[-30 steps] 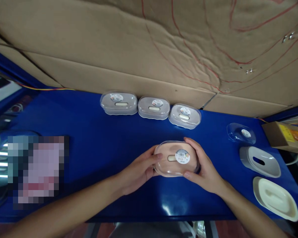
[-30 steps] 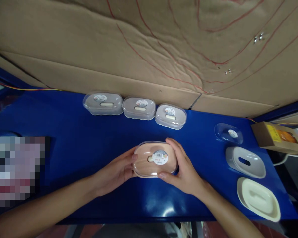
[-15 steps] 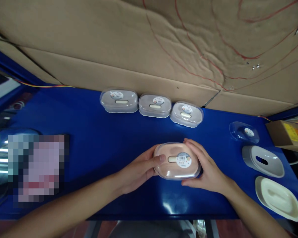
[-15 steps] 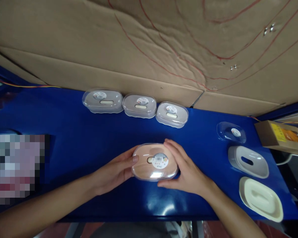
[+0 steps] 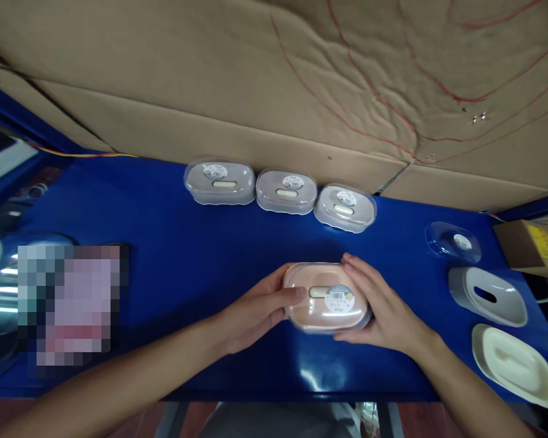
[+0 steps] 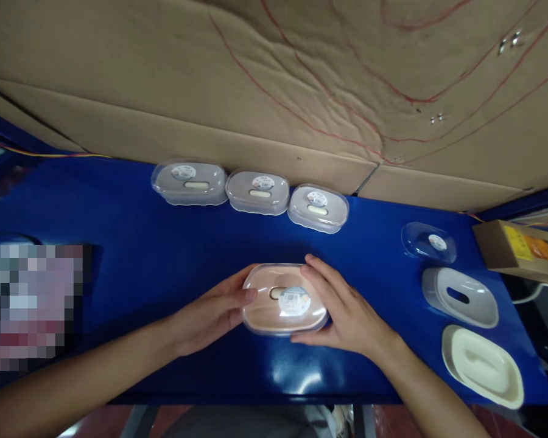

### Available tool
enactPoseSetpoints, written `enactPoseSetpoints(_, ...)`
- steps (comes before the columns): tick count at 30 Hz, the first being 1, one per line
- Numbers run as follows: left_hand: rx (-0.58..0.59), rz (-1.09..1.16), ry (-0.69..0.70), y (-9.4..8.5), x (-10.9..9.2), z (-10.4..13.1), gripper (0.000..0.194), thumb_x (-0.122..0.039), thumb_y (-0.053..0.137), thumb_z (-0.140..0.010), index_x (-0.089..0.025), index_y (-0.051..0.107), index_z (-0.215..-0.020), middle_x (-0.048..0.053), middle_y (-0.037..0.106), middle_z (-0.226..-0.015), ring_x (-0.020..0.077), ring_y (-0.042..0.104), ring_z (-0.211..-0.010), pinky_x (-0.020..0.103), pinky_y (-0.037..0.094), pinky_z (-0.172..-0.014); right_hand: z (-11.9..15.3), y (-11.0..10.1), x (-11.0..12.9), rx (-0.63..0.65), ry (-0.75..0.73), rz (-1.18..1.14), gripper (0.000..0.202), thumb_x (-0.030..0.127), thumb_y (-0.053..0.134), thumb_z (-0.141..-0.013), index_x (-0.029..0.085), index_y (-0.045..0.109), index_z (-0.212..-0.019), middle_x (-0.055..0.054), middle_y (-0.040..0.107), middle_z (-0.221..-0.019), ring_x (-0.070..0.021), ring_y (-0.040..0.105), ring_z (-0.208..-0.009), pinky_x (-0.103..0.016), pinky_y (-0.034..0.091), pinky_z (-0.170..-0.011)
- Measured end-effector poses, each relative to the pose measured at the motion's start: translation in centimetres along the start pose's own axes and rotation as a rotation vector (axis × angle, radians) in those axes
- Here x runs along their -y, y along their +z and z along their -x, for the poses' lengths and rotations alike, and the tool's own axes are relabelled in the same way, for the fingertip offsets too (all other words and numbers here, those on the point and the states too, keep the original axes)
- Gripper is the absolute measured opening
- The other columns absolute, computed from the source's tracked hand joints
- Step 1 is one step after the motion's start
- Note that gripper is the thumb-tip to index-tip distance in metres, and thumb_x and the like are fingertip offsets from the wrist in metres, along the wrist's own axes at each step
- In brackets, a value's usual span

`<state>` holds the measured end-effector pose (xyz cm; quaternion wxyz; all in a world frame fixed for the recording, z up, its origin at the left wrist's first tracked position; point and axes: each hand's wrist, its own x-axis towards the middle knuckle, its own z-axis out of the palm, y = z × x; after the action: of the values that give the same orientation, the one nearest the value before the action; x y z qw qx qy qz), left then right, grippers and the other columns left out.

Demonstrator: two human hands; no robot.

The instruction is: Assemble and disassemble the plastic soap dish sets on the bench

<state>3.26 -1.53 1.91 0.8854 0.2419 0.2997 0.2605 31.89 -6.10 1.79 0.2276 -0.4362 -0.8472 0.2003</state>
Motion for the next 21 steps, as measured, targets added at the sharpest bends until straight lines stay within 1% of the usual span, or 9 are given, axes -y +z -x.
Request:
enactPoseSetpoints(4, -0.031, -0.002, -0.027, 0.2, -0.1, 0.1, 0.055, -0.041, 0.094, -0.083, -0.024, 0.073, -0.131, 0.008, 0.072, -0.133, 0.0261, 0.064, -0.124, 0.031, 0.049, -0.100, -0.1, -0.1, 0.2, 0.006, -0.020, 0.046, 0.119, 0.060, 0.086, -0.086, 0.030, 0.014, -0.176, -0.020, 0.039, -0.172, -0.0407, 0.047, -0.156, -0.057, 0.055, -0.118)
enactPoseSetpoints(8, -0.056, -0.004, -0.033, 0.3, -0.1, -0.1, 0.056, -0.043, 0.095, -0.082, -0.022, 0.073, -0.129, 0.009, 0.073, -0.132, 0.0268, 0.065, -0.124, 0.033, 0.049, -0.101, 0.0, 0.3, -0.2, 0.031, 0.034, -0.029, 0.117, 0.061, 0.085, -0.086, 0.032, 0.015, -0.175, -0.018, 0.035, -0.175, -0.0398, 0.041, -0.160, -0.058, 0.052, -0.121)
enactPoseSetpoints(11, -0.064, -0.004, -0.039, 0.2, -0.1, -0.2, 0.056, -0.044, 0.095, -0.081, -0.023, 0.073, -0.128, 0.009, 0.074, -0.130, 0.0264, 0.066, -0.121, 0.033, 0.050, -0.099, 0.1, 0.7, -0.4, 0.017, 0.078, -0.193, 0.119, 0.071, 0.083, -0.082, 0.034, 0.018, -0.174, -0.016, 0.031, -0.178, -0.0411, 0.036, -0.162, -0.060, 0.045, -0.126)
enactPoseSetpoints(13, -0.067, 0.003, -0.028, 0.1, 0.0, -0.2, 0.058, -0.044, 0.095, -0.081, -0.024, 0.072, -0.130, 0.008, 0.073, -0.131, 0.0265, 0.065, -0.122, 0.034, 0.050, -0.100, 0.1, 0.8, -0.3, -0.039, 0.167, -0.373, 0.112, 0.077, 0.073, -0.087, 0.034, 0.018, -0.174, -0.015, 0.030, -0.178, -0.0399, 0.038, -0.161, -0.060, 0.042, -0.127)
enactPoseSetpoints(14, -0.070, 0.005, -0.009, 0.0, 0.0, -0.2, 0.061, -0.045, 0.095, -0.080, -0.024, 0.071, -0.132, 0.007, 0.072, -0.132, 0.0267, 0.064, -0.123, 0.034, 0.049, -0.101, -0.1, 0.8, -0.2, -0.073, 0.243, -0.463, 0.103, 0.076, 0.068, -0.092, 0.034, 0.020, -0.173, -0.014, 0.033, -0.177, -0.0378, 0.042, -0.159, -0.057, 0.044, -0.127)
enactPoseSetpoints(15, -0.076, 0.004, 0.014, 0.0, 0.0, -0.2, 0.063, -0.044, 0.096, -0.080, -0.025, 0.070, -0.134, 0.007, 0.071, -0.134, 0.0268, 0.063, -0.125, 0.034, 0.048, -0.102, -0.3, 0.8, -0.1, -0.096, 0.330, -0.546, 0.092, 0.071, 0.065, -0.098, 0.034, 0.026, -0.172, -0.014, 0.040, -0.174, -0.0351, 0.048, -0.156, -0.054, 0.047, -0.124)
enactPoseSetpoints(17, -0.075, -0.008, 0.058, -0.1, 0.0, -0.1, 0.065, -0.042, 0.097, -0.079, -0.026, 0.069, -0.135, 0.006, 0.071, -0.135, 0.0262, 0.062, -0.126, 0.033, 0.047, -0.102, -0.8, 0.6, 0.2, -0.099, 0.499, -0.697, 0.069, 0.061, 0.066, -0.102, 0.032, 0.046, -0.161, -0.012, 0.060, -0.159, -0.0302, 0.063, -0.143, -0.046, 0.056, -0.115)
enactPoseSetpoints(19, -0.044, -0.015, 0.077, 0.0, 0.2, 0.0, 0.065, -0.041, 0.096, -0.080, -0.026, 0.067, -0.137, 0.007, 0.070, -0.137, 0.0260, 0.061, -0.127, 0.032, 0.046, -0.102, -1.3, 0.3, 0.5, -0.079, 0.604, -0.846, 0.056, 0.057, 0.075, -0.097, 0.030, 0.063, -0.144, -0.009, 0.075, -0.137, -0.0271, 0.073, -0.125, -0.038, 0.061, -0.103)
enactPoseSetpoints(21, 0.011, -0.012, 0.095, 0.0, 0.4, 0.1, 0.068, -0.044, 0.095, -0.082, -0.026, 0.065, -0.140, 0.009, 0.067, -0.142, 0.0278, 0.060, -0.131, 0.034, 0.044, -0.105, -1.5, 0.0, 0.6, -0.095, 0.656, -0.959, 0.053, 0.057, 0.082, -0.090, 0.029, 0.070, -0.133, -0.006, 0.080, -0.124, -0.0254, 0.076, -0.114, -0.034, 0.062, -0.095)
